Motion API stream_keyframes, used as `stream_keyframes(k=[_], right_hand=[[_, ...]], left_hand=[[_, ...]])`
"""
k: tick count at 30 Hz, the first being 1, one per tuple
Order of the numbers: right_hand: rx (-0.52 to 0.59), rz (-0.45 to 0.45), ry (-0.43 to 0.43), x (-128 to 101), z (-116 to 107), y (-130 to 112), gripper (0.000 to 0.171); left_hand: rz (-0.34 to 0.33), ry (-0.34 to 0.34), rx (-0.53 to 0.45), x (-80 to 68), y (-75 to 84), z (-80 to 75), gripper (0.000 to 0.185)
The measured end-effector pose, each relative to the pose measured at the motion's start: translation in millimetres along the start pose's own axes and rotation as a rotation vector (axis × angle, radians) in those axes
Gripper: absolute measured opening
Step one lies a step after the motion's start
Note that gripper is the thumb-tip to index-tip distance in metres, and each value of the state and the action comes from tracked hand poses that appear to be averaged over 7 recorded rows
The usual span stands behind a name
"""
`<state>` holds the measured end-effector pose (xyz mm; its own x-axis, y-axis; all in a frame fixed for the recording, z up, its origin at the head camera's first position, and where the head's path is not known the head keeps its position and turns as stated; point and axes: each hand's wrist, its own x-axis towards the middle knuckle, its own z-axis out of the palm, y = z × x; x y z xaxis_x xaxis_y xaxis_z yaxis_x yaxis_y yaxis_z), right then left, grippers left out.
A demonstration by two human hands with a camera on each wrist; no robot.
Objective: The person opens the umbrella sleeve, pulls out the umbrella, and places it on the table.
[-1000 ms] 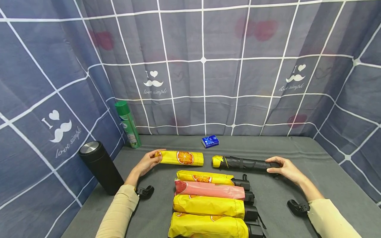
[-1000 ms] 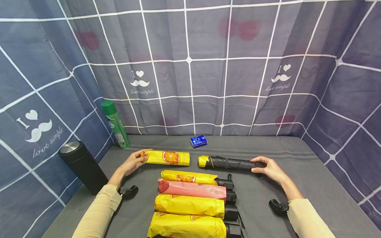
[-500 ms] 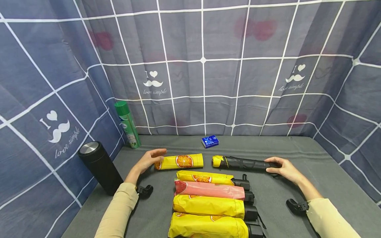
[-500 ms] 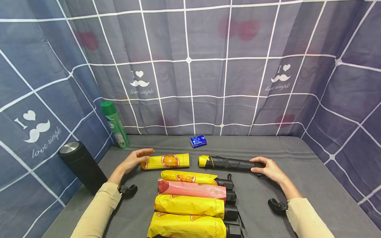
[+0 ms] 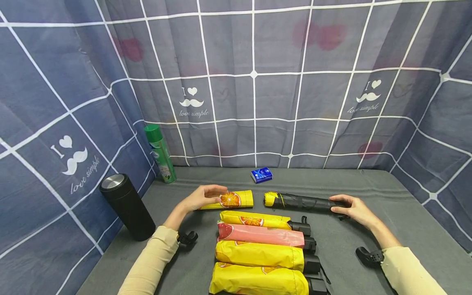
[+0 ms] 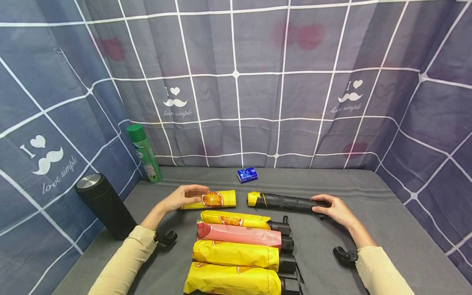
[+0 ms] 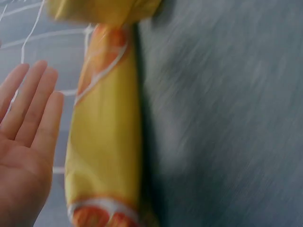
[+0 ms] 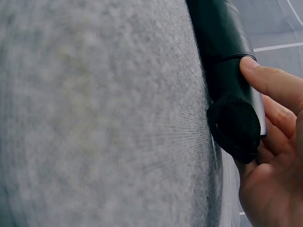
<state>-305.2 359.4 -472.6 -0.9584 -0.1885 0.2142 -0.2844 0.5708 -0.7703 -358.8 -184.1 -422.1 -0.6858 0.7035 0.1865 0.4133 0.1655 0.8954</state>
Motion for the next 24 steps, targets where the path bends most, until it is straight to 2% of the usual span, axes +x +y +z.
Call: stream_keyframes(k=[4,10,16,24], right_hand=[[0.003,0.007,0.009,0,0,-1,0.044],[0.03,-0.044,0.03,-1,-2,-1,0.04],[0.062,-0.042,0.057,-2,-1,-2,0.039],[0.036,-0.062,0.078,-4,-3,-7,0.039]], left_hand=[[-0.014,-0.096,-0.021,4.9,-3.0,14.9,0.041],[-0.049,-0.185,0.039,7.5,-7.2,31.1,0.042],[-0.029,-0.208,0.163,7.6,-11.9,41.6,0.044],[-0.034,-0.221,0.251,10.1,-11.7,52.2,0.049]])
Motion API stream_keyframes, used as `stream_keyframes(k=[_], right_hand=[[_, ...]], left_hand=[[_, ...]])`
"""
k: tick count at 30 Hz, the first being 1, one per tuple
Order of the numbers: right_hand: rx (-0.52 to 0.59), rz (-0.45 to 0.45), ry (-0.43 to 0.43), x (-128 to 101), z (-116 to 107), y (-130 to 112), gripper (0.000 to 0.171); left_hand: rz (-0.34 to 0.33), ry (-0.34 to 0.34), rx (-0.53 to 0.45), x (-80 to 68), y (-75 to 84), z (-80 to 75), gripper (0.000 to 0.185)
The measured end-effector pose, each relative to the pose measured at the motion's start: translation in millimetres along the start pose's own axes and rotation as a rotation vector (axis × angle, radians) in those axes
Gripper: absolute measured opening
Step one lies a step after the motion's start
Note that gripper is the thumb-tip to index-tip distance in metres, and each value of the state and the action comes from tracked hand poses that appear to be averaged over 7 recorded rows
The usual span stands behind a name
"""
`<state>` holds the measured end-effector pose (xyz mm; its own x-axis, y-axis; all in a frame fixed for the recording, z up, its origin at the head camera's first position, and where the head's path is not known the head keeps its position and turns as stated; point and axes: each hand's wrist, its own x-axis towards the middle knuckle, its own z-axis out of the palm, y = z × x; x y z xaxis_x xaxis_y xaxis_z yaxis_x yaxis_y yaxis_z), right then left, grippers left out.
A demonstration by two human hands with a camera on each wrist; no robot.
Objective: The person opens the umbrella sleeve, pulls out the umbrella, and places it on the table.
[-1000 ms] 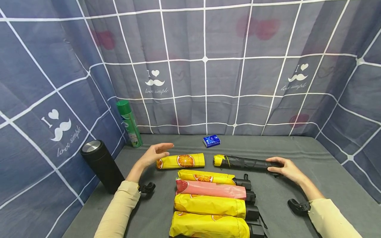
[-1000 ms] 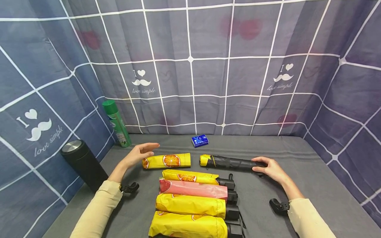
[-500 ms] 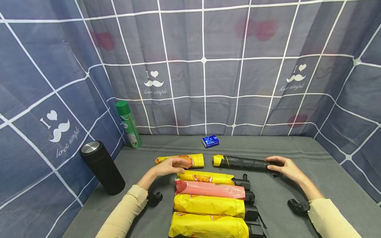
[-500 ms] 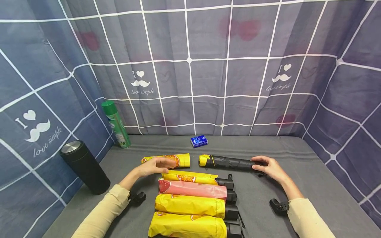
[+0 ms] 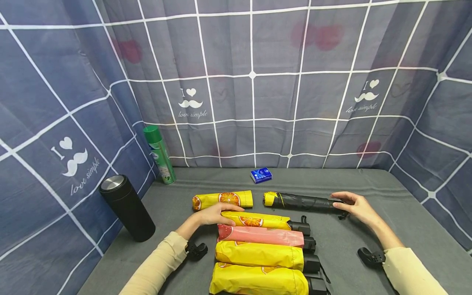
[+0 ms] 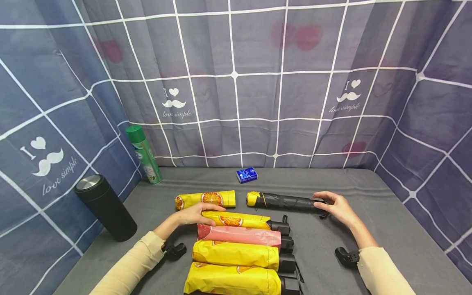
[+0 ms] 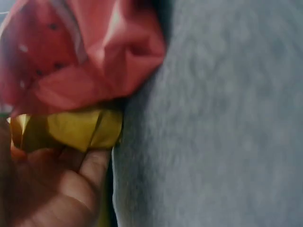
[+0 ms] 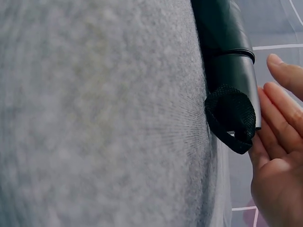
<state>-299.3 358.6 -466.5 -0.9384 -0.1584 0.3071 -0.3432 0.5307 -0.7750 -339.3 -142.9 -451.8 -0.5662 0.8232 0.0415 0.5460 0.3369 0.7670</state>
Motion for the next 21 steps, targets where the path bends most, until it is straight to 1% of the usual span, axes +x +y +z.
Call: stream_keyframes(k=[4,7,10,13,16,18,21], right_hand=[[0.013,-0.011,0.004,0,0,-3,0.039],[0.027,-0.016,0.001,0,1,-9,0.039],[0.037,-0.011,-0.007,-1,3,-17,0.04],[0.053,-0.009,-0.027,-1,7,-26,0.041],[0.076,-0.028,-0.055,0,12,-36,0.041],[0.085,-0.05,-0.065,1,14,-43,0.04],[0.086,-0.083,-0.07,1,16,-51,0.039]], left_hand=[[-0.008,-0.021,-0.004,2.2,7.1,3.5,0.052],[0.0,-0.015,-0.015,2.9,10.8,5.6,0.05],[0.017,0.012,-0.026,3.0,8.2,8.0,0.048],[0.03,0.053,-0.029,3.2,1.0,10.3,0.047],[0.035,0.094,-0.044,2.8,-3.4,10.8,0.046],[0.037,0.113,-0.044,3.7,-3.4,10.6,0.046],[0.041,0.122,-0.039,3.7,13.9,8.1,0.045]])
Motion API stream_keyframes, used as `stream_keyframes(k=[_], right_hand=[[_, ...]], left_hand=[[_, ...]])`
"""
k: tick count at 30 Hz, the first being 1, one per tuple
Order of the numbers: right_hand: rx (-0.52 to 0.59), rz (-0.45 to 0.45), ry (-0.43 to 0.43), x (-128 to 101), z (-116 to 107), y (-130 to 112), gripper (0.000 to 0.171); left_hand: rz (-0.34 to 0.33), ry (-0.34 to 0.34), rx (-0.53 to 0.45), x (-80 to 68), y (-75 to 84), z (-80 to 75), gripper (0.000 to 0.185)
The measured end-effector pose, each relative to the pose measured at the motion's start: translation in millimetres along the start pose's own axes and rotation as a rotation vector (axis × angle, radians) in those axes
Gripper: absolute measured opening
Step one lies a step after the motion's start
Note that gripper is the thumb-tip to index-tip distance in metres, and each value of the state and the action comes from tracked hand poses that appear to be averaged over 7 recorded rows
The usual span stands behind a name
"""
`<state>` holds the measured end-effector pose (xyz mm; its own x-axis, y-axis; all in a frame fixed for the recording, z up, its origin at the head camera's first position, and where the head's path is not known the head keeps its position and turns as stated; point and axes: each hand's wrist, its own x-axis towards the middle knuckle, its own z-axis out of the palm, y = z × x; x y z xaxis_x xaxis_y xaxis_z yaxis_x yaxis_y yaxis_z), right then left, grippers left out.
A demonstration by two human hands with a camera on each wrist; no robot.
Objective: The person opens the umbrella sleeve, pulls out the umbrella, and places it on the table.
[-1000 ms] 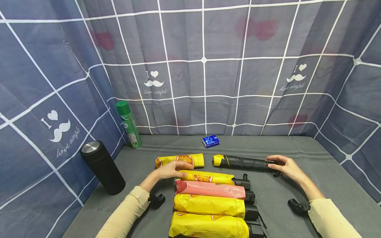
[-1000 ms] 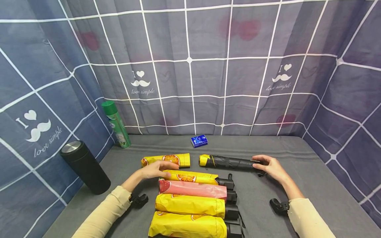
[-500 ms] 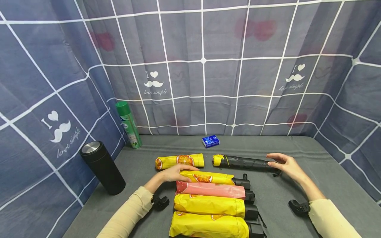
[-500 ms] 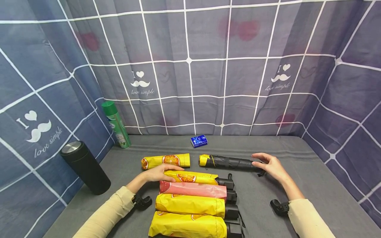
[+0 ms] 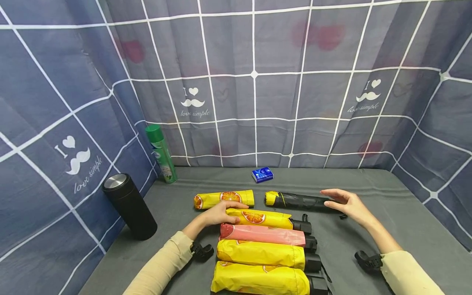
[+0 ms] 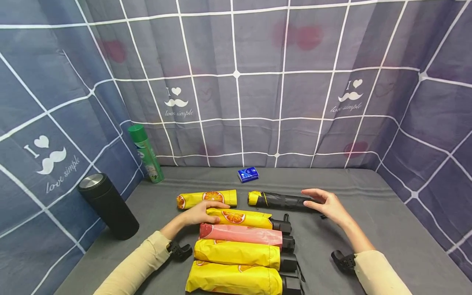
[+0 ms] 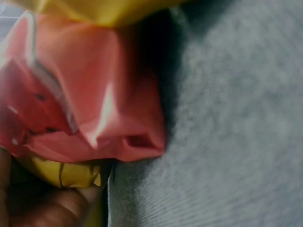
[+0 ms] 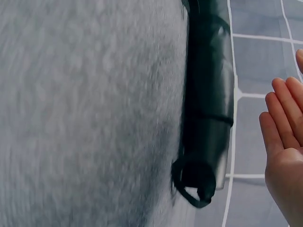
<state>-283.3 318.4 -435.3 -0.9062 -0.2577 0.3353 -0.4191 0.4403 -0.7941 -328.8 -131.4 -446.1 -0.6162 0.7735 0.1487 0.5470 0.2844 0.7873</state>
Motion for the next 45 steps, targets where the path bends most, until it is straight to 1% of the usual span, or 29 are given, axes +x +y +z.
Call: stream_keyframes(k=[4,6,9,13,16,19,22,25,27,29,31,34,38,39,42,45], right_hand=[[0.021,-0.018,-0.014,-4,3,-1,0.039],[0.032,-0.024,-0.028,-1,4,-1,0.039],[0.039,-0.034,-0.034,13,5,-5,0.04],[0.05,-0.067,-0.023,39,4,-20,0.039],[0.061,-0.103,-0.046,49,3,-38,0.038],[0.075,-0.142,-0.087,55,5,-58,0.039],[0.075,-0.162,-0.115,61,7,-73,0.04],[0.066,-0.162,-0.115,67,10,-78,0.04],[0.067,-0.17,-0.104,68,14,-78,0.041],[0.068,-0.182,-0.1,66,19,-76,0.042],[0.068,-0.197,-0.107,61,25,-75,0.044],[0.056,-0.197,-0.104,52,35,-73,0.046],[0.021,-0.181,-0.047,39,45,-74,0.046],[0.013,-0.177,-0.035,36,48,-74,0.046],[-0.002,-0.152,-0.033,23,53,-73,0.046],[0.008,-0.114,-0.046,10,56,-69,0.044]], left_hand=[[-0.015,-0.002,-0.001,0.7,20.4,2.5,0.04],[-0.023,-0.005,0.002,1.3,20.9,0.0,0.037],[-0.028,0.021,0.016,6.6,23.3,-13.0,0.035],[-0.003,0.101,0.032,19.8,28.2,-37.5,0.033],[0.007,0.111,0.034,28.9,31.9,-51.0,0.033],[0.005,0.111,0.016,35.8,35.4,-61.3,0.034],[0.0,0.146,-0.02,42.0,38.2,-70.6,0.034],[-0.005,0.189,-0.065,46.0,41.6,-77.6,0.034],[-0.002,0.208,-0.095,47.1,43.9,-79.1,0.034],[0.002,0.227,-0.122,46.3,44.5,-77.1,0.033],[0.006,0.236,-0.154,43.9,43.1,-71.9,0.034],[-0.009,0.248,-0.232,39.9,30.5,-60.4,0.034],[-0.025,0.283,-0.314,34.6,13.1,-43.1,0.034],[-0.024,0.286,-0.322,32.7,11.3,-38.4,0.033],[-0.025,0.275,-0.332,26.1,8.0,-24.0,0.033],[-0.047,0.255,-0.362,19.6,6.1,-10.9,0.034]])
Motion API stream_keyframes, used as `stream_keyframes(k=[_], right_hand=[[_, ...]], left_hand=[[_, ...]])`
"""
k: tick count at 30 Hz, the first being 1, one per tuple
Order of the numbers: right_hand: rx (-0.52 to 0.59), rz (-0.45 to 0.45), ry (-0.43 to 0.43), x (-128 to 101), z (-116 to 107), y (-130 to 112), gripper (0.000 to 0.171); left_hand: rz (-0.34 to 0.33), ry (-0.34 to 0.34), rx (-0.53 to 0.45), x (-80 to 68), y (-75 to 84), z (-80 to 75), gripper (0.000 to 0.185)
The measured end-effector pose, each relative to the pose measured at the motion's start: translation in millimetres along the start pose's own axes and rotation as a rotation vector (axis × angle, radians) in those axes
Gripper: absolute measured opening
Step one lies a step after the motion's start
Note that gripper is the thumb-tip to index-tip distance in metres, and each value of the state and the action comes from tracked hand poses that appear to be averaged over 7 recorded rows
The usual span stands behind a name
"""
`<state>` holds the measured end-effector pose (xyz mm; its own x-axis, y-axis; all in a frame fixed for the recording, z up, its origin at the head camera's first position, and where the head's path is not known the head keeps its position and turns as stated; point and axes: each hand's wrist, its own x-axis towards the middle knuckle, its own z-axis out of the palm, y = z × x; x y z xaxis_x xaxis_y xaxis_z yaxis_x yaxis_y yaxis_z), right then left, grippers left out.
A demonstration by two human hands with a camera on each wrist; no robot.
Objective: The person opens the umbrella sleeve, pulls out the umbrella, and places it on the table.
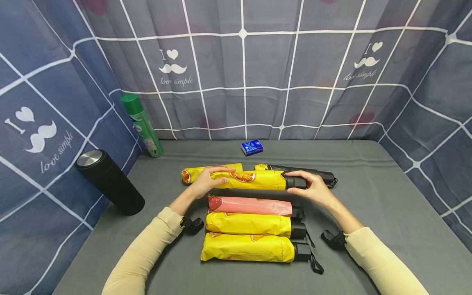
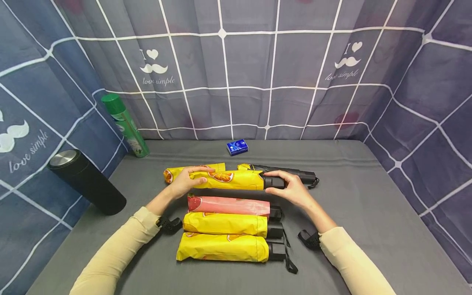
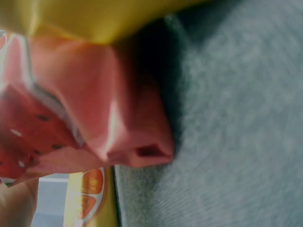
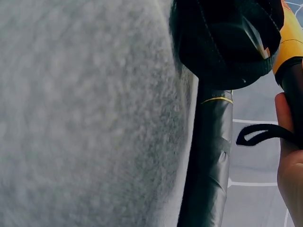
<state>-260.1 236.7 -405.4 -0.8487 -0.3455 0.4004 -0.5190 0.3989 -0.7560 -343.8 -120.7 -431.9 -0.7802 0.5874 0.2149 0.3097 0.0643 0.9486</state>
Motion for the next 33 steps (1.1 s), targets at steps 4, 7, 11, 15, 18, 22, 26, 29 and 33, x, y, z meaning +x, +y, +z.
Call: stream_keyframes(k=[4,7,11,15,18,22,26,29,33], right_hand=[[0.018,0.031,0.021,-2,1,0,0.042],[0.017,0.037,0.04,-2,-1,-1,0.042],[0.021,0.035,0.048,-1,-5,-2,0.042],[0.064,0.052,0.042,-4,-5,-1,0.042],[0.143,0.078,0.03,-6,-6,1,0.042],[0.219,0.108,0.027,-12,-8,8,0.043],[0.232,0.095,0.034,-13,-11,26,0.043],[0.244,0.103,0.045,-15,-13,36,0.044],[0.242,0.114,0.055,-19,-14,39,0.044]], left_hand=[[-0.014,0.0,-0.001,-3.4,1.2,0.0,0.035],[-0.013,-0.013,-0.02,-2.3,3.1,-1.8,0.036],[-0.016,-0.053,-0.112,-4.1,5.1,-4.6,0.039],[-0.008,-0.086,-0.168,-10.7,3.7,-6.5,0.043],[-0.004,-0.092,-0.182,-15.8,2.4,-9.2,0.047],[-0.018,-0.096,-0.215,-22.1,0.3,-10.8,0.048],[-0.01,-0.101,-0.23,-22.4,0.3,-13.8,0.047],[0.012,-0.107,-0.233,-23.6,-1.4,-17.2,0.046],[0.029,-0.104,-0.233,-27.9,-4.3,-21.6,0.044]])
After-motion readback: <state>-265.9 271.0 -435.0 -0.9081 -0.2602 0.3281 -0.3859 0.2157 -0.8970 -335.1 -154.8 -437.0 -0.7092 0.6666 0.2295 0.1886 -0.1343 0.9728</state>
